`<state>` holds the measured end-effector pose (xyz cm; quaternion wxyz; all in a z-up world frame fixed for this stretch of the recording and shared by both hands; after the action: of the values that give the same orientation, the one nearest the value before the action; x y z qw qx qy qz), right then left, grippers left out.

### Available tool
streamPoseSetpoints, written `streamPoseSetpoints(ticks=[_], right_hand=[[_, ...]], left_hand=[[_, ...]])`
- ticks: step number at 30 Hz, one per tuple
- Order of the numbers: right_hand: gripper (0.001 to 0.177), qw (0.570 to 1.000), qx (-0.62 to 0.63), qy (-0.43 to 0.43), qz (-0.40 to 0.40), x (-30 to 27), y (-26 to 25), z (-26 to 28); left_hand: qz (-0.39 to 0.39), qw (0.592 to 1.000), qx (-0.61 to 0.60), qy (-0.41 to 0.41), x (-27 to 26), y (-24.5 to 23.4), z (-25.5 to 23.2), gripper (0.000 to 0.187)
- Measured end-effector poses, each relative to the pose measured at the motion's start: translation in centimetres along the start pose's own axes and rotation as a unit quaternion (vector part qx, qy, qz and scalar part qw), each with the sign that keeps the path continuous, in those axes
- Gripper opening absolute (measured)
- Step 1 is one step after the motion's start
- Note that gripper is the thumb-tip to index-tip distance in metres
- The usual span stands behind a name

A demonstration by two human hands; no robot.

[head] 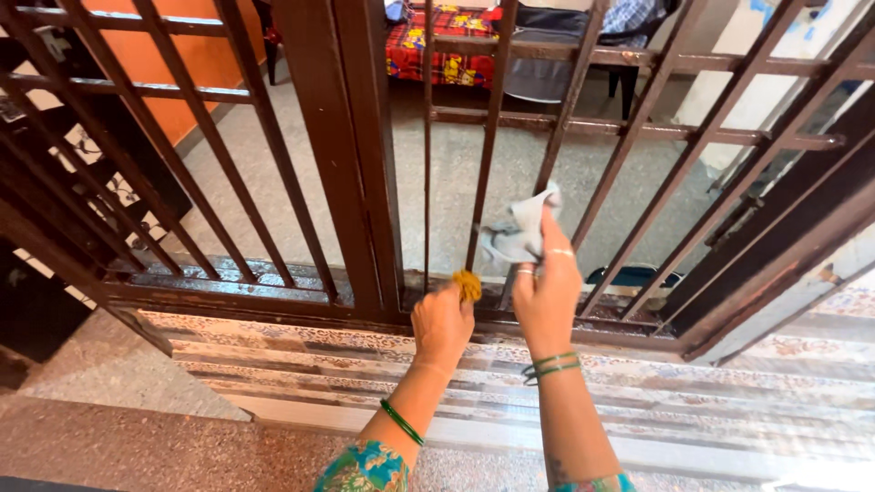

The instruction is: The person cleans a brown metal railing using a yellow sponge and a blue cloth. They wipe the horizontal bars and vertical supports of the railing, moving along its length while holding the cleaning tools in both hands.

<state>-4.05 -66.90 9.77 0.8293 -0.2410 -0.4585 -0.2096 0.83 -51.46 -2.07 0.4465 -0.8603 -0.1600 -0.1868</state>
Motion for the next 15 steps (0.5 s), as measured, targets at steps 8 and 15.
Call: streamPoseSetpoints(ticks=[8, 15], right_hand=[[0.034, 0.985, -0.029, 0.158, 0.058, -6.3, 5.1, -7.9], [0.035, 0.954, 0.055, 0.268, 0.119, -11.6, 5.5, -10.5]], left_hand=[[0.02, 0.999, -0.032, 0.0, -2.7, -0.4, 1.0, 0.02], [-0.133, 0.97, -0.162, 0.121, -2.2, -4.2, -6.3, 0.044]])
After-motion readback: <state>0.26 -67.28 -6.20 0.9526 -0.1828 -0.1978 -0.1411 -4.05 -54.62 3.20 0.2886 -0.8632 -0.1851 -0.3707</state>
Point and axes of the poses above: each hand's wrist, its own x-axis towards the middle knuckle, its own y-axis out of the palm, z = x × y, the point moved 7 cm from there along x, towards the middle knuckle, and after that the axes turned 7 degrees about x, right-handed, at the moved point
